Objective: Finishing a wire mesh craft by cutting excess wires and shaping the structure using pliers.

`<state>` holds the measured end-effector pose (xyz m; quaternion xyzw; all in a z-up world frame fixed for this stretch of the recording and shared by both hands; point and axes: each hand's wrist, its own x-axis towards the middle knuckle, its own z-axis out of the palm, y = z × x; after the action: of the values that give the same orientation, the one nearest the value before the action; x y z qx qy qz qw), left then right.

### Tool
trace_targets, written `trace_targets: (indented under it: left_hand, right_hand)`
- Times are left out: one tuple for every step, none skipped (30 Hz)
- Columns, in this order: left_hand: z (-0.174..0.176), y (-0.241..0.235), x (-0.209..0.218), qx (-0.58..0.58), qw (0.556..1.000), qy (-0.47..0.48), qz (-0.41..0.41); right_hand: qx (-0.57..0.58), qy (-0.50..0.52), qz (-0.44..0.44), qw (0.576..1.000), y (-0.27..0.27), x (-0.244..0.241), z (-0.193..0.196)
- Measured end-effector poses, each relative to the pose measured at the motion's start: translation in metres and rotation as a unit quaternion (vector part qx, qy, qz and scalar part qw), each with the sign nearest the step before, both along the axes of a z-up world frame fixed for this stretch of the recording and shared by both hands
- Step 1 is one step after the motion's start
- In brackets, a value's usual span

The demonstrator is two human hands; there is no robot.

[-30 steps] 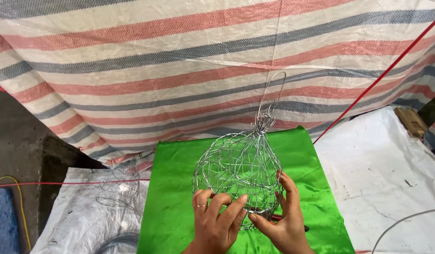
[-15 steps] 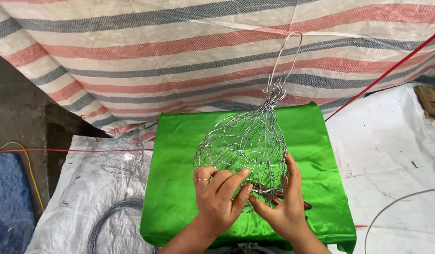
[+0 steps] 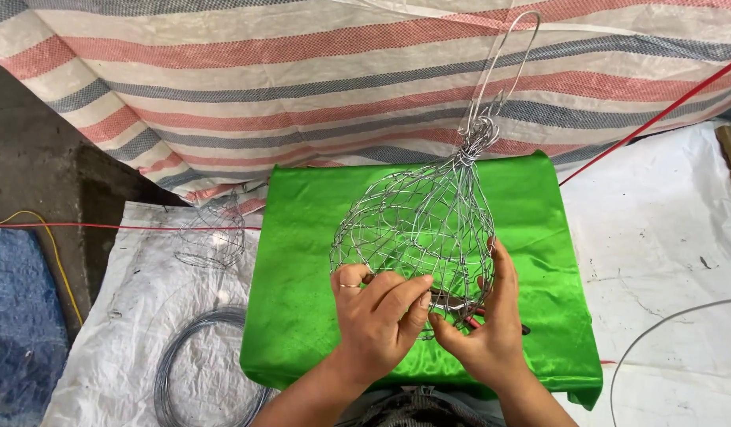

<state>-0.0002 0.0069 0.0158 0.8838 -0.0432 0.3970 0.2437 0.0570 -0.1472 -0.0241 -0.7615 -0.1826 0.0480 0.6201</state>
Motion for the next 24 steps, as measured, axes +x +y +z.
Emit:
trace_targets:
  left_hand:
    - [0.0,0.0,0.0,-0.001,1.0,0.0,0.0]
    - [-0.001,0.0,-0.001,-0.001,1.0,0.001,0.0]
    - [-0.002,0.0,-0.001,-0.005,1.0,0.0,0.001]
    - [-0.003,0.0,0.0,-0.007,1.0,-0.002,0.003]
    - [-0.004,0.001,-0.001,-0.007,1.0,-0.003,0.002]
    - [-0.005,0.001,-0.001,-0.017,1.0,0.006,0.0]
    - [-0.006,0.002,-0.001,-0.027,1.0,0.016,-0.001]
    - [-0.005,0.007,-0.001,-0.027,1.0,0.015,-0.001]
    - [-0.003,0.012,-0.002,-0.038,0.998,0.039,-0.035]
    - [-0.002,0.017,-0.003,-0.049,0.994,0.064,-0.067]
    - [0.0,0.02,-0.002,-0.05,0.994,0.065,-0.067]
    - [0.002,0.023,-0.003,-0.032,0.993,0.071,-0.088]
    - [0.003,0.025,-0.004,-0.014,0.991,0.078,-0.11]
    - [0.004,0.024,-0.005,-0.013,0.991,0.076,-0.109]
    - [0.006,0.023,-0.005,-0.001,0.992,0.064,-0.106]
    - [0.007,0.022,-0.007,0.011,0.993,0.052,-0.103]
    - [0.006,0.023,-0.008,0.01,0.993,0.052,-0.103]
    - [0.006,0.025,-0.008,0.027,0.992,0.07,-0.1]
    - [0.005,0.026,-0.008,0.043,0.99,0.088,-0.098]
    - [0.001,0.027,-0.009,0.043,0.991,0.086,-0.097]
    - [-0.002,0.028,-0.009,0.047,0.99,0.089,-0.096]
    - [-0.006,0.029,-0.01,0.052,0.99,0.091,-0.094]
    - [-0.008,0.029,-0.009,0.052,0.99,0.089,-0.093]
    - [-0.01,0.029,-0.01,0.044,0.992,0.081,-0.088]
  right_hand:
    - [-0.001,0.006,-0.001,1.0,-0.001,0.0,-0.001]
    - [-0.001,0.006,-0.001,1.0,-0.001,0.0,0.0]
    - [-0.005,0.01,-0.006,1.0,-0.001,-0.001,0.002]
    - [-0.008,0.013,-0.012,1.0,-0.002,-0.001,0.003]
    - [-0.008,0.012,-0.013,1.0,-0.003,0.0,0.0]
    - [-0.002,-0.013,-0.006,1.0,-0.004,0.0,-0.003]
    - [0.003,-0.038,0.001,0.999,-0.006,0.001,-0.007]
    - [0.003,-0.039,0.001,0.999,-0.008,0.003,-0.008]
    - [0.015,-0.025,0.0,1.0,-0.009,0.005,-0.008]
    - [0.027,-0.009,0.001,1.0,-0.012,0.006,-0.009]
    - [0.027,-0.008,0.001,1.0,-0.013,0.009,-0.012]
    - [0.031,0.0,0.006,0.999,-0.015,0.009,-0.016]
    - [0.036,0.008,0.011,0.999,-0.018,0.01,-0.021]
    - [0.036,0.006,0.011,0.999,-0.018,0.01,-0.025]
    - [0.042,0.02,0.01,0.999,-0.019,0.01,-0.029]
    - [0.048,0.034,0.008,0.998,-0.021,0.009,-0.033]
    - [0.047,0.034,0.008,0.998,-0.02,0.009,-0.032]
    - [0.083,0.056,0.012,0.995,-0.02,0.01,-0.031]
    - [0.118,0.078,0.017,0.99,-0.019,0.011,-0.03]
    - [0.118,0.077,0.017,0.99,-0.021,0.011,-0.032]
    - [0.099,0.067,0.006,0.993,-0.022,0.011,-0.033]
    - [0.08,0.056,-0.004,0.995,-0.023,0.012,-0.035]
    - [0.08,0.054,-0.003,0.995,-0.022,0.013,-0.032]
    - [0.099,0.055,0.004,0.994,-0.021,0.012,-0.029]
